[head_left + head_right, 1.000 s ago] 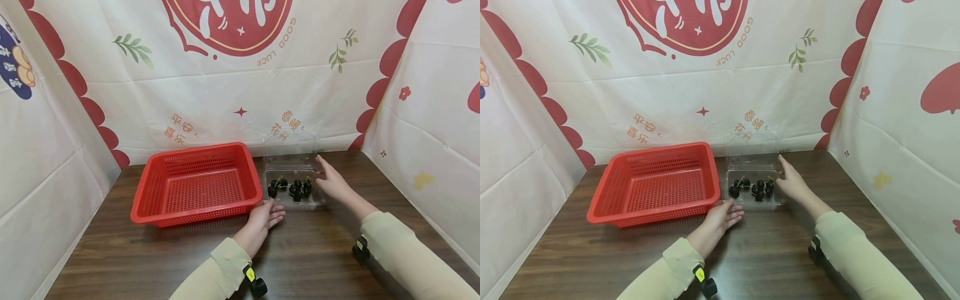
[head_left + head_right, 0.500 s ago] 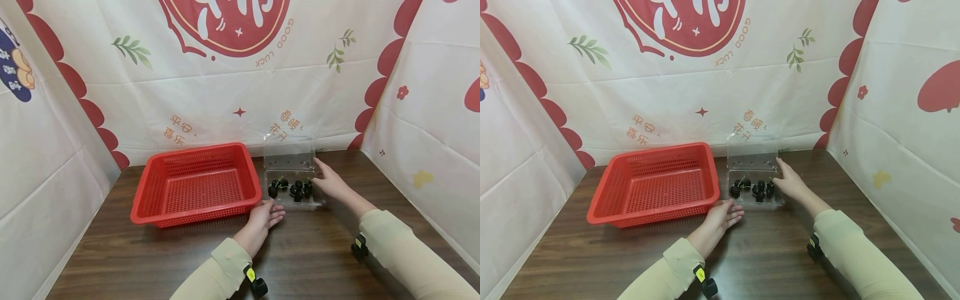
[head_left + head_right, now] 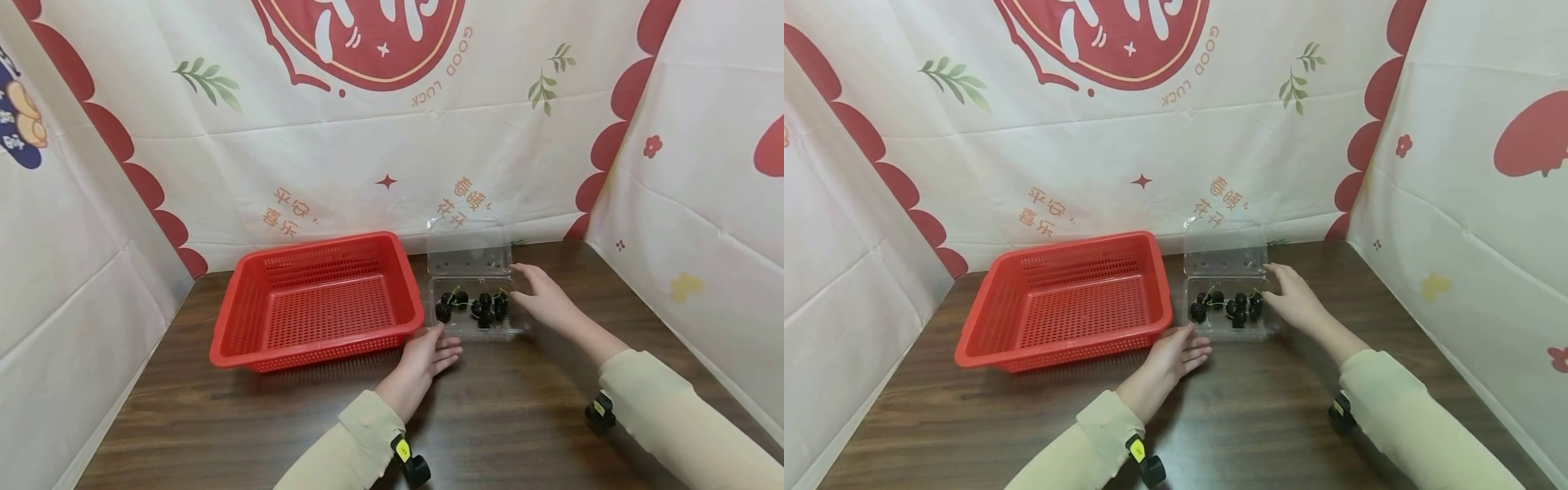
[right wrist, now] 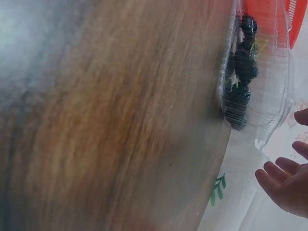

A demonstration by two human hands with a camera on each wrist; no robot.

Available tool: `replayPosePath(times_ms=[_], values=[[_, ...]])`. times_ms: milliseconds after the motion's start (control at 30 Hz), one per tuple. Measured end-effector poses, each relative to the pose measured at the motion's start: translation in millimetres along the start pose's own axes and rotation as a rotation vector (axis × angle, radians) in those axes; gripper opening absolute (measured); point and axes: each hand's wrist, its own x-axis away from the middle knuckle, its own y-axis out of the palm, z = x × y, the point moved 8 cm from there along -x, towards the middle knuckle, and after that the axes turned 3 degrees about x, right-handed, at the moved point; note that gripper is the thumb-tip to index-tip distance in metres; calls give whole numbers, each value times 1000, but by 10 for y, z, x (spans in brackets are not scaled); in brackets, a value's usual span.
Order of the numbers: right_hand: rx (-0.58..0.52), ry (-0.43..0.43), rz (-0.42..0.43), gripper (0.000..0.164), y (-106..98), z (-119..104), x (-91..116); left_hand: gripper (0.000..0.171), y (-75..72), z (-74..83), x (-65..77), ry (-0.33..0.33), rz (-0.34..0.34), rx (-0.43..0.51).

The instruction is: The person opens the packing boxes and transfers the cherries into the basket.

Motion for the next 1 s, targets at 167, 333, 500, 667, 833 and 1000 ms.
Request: replayPosePath(times_ms=[167, 333, 500, 667, 833, 1000], values=[[-3, -33, 20, 51, -20, -103, 36, 27, -53, 11, 5, -4, -21, -38], [-3, -76, 33, 48, -20, -200, 60, 33, -119, 12, 27, -9, -43, -83], [14, -89, 26, 46, -22, -265, 92, 32, -178, 44, 96, -16, -52, -119], [30, -102, 4, 43, -20, -308, 125, 31, -229, 89, 188, -20, -86, -202], [39, -110, -9, 38, -21, -348, 158, 34, -276, 158, 282, -8, -138, -367], [44, -121, -18, 40, -12, -420, 187, 37, -290, 239, 354, 13, -247, -542]])
